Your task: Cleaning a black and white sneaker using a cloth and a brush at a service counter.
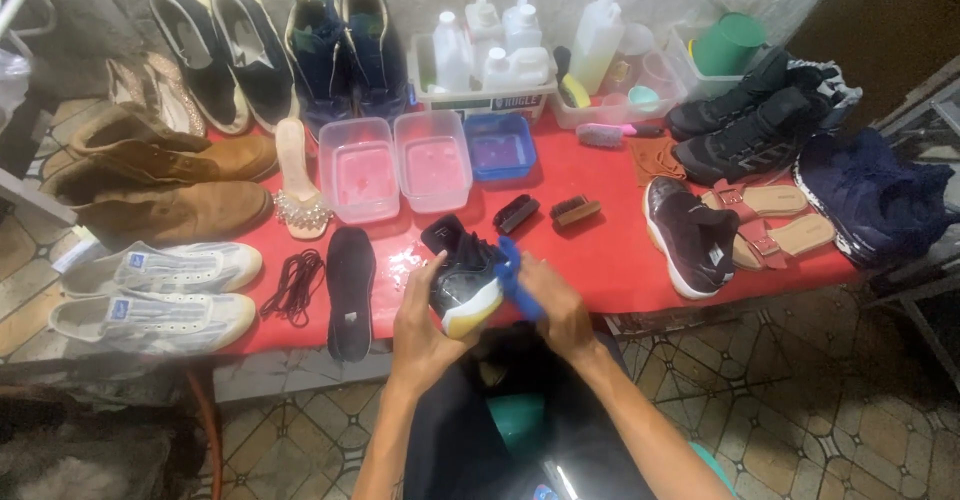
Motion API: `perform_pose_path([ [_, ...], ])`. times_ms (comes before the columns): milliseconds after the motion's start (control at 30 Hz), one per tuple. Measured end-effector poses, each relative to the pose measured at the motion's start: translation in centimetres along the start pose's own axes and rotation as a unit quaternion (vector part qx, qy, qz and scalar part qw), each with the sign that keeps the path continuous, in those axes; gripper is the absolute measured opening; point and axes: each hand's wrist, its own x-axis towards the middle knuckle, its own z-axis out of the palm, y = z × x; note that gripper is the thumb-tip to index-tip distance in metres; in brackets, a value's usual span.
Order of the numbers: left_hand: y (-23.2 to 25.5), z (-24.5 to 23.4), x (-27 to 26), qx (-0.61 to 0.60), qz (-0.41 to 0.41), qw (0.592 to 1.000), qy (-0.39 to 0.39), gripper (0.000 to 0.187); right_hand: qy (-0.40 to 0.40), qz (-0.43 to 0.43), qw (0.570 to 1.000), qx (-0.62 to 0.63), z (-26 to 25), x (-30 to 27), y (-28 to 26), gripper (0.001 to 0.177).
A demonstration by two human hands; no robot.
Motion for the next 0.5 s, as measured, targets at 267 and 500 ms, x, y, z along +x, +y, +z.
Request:
perform_pose_path([
  [267,-2.1,-1.2,0.0,-0.022,0.024,0.998,-0.056,0.1,0.019,0.505,0.852,0.134,1.5,-3.0,6.8,0.031],
  [500,-1.3,-1.3,0.2,-0.039,0.049,0.995,-0.082,0.096,-0.053,0.446,0.852,0.27,2.0,-0.9,1.6,0.037],
])
